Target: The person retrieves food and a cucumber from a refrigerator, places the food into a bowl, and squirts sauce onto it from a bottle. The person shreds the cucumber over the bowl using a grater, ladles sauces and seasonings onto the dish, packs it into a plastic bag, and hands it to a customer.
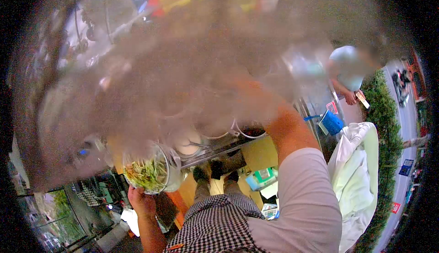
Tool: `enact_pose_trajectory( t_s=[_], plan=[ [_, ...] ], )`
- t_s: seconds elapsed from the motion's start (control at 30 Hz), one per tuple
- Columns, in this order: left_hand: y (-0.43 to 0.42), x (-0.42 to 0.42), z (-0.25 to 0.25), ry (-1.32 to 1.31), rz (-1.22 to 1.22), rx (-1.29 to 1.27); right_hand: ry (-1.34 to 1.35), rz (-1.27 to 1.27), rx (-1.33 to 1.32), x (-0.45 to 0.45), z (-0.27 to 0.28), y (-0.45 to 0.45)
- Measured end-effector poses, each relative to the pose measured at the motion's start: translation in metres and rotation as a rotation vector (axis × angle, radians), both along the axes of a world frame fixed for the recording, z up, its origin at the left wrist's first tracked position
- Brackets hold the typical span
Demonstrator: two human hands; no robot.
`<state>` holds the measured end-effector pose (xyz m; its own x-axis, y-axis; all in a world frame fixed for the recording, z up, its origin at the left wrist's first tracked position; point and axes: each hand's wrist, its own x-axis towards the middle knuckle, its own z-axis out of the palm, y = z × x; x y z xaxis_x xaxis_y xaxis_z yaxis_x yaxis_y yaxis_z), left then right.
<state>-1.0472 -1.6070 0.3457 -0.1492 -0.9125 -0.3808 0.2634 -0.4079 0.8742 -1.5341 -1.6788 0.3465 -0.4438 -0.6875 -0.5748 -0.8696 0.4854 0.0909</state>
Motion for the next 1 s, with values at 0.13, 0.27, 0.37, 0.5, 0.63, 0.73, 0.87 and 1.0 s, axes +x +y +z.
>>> enact_pose_trajectory(
  t_s=[0.13,0.27,0.37,0.5,0.63,0.73,0.87,1.0],
  plan=[
    [-0.002,-0.003,0.001,0.023,-0.041,0.010,-0.029,0.053,-0.112,-0.019,-0.021,0.002],
    [-0.002,-0.013,0.005,0.026,-0.013,0.038,-0.048,0.023,-0.276,-0.033,-0.044,-0.009],
    [-0.001,-0.009,-0.007,0.026,-0.009,0.010,-0.039,0.071,-0.274,-0.042,-0.073,-0.019],
    [0.001,-0.007,-0.007,0.030,-0.014,0.012,-0.049,-0.144,-0.371,-0.021,-0.059,-0.010],
    [0.002,-0.006,-0.004,0.034,-0.005,0.037,0.120,-0.040,-0.755,-0.051,-0.152,-0.019],
    [0.003,-0.011,0.000,0.024,0.019,0.024,0.077,-0.098,-0.649,-0.044,-0.140,-0.023],
    [0.002,-0.008,-0.005,0.014,0.021,0.015,0.100,0.011,-0.476,-0.037,-0.139,-0.029],
    [0.002,-0.007,-0.009,0.022,0.030,0.007,0.058,0.025,-0.332,-0.031,-0.124,-0.030]
  ],
)
